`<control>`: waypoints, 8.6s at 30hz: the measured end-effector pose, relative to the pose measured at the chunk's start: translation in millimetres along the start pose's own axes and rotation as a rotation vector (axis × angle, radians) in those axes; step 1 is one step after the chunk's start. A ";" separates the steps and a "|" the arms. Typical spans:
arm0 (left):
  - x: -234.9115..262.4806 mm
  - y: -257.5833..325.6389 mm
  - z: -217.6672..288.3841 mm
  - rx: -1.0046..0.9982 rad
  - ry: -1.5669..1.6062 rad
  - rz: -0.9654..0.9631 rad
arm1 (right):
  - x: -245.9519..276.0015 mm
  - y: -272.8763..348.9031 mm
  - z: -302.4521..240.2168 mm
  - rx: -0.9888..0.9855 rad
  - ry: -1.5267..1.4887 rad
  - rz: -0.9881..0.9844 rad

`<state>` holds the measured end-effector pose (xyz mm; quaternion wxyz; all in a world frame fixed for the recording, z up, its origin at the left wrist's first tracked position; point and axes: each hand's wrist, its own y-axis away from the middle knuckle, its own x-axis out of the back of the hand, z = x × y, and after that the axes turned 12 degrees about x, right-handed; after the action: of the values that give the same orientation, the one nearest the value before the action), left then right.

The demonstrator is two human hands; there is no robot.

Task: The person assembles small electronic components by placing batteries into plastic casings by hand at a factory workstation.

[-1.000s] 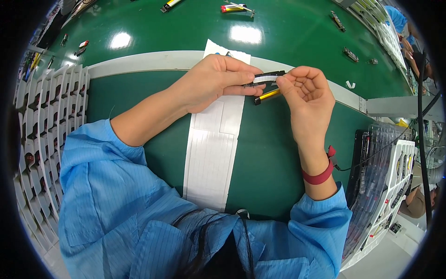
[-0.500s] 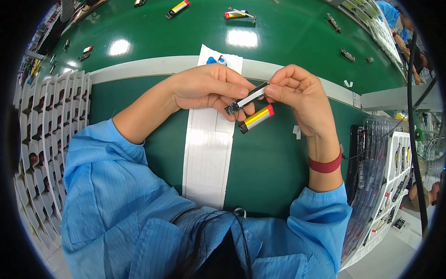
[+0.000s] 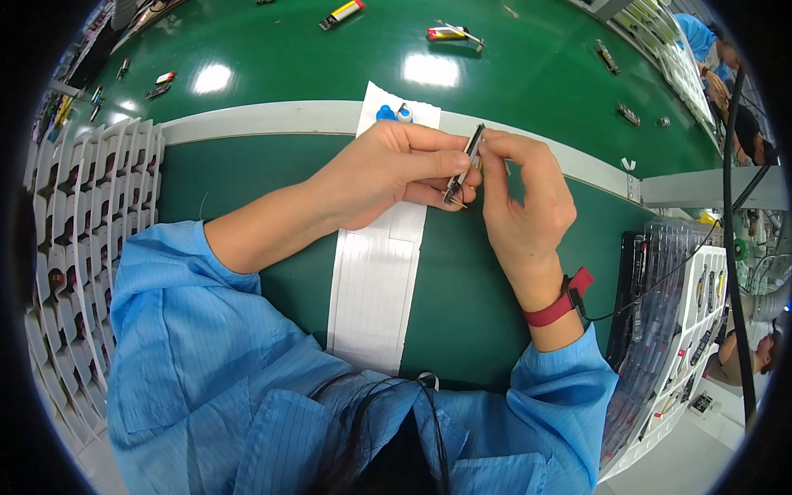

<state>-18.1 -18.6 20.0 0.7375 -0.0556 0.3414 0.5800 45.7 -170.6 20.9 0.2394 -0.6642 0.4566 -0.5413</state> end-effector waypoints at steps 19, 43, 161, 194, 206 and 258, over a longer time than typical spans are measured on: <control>16.9 -4.7 11.4 0.043 -0.003 -0.038 | 10.9 -11.4 11.8 0.306 -0.109 -0.226; 24.2 -8.7 14.6 0.053 -0.060 -0.084 | 16.2 -9.8 19.9 -0.783 -1.095 -0.045; 74.7 -29.9 48.9 -0.343 -1.613 0.742 | -15.5 0.1 -55.0 0.205 -0.071 -0.562; 30.0 -9.6 26.3 -0.095 -0.011 0.085 | -3.6 -21.9 29.1 -0.648 -0.923 0.180; 34.2 -13.9 23.3 -0.078 -0.029 0.081 | -8.2 -19.1 27.4 -0.641 -0.875 0.189; 33.0 -7.0 28.5 0.199 -0.036 -0.250 | 10.4 -37.3 22.1 -0.667 -0.876 -0.172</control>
<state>3.8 19.8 20.7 0.8120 -0.0140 0.3741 0.4478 79.3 -166.1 49.7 0.1384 -0.9018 0.4053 -0.0583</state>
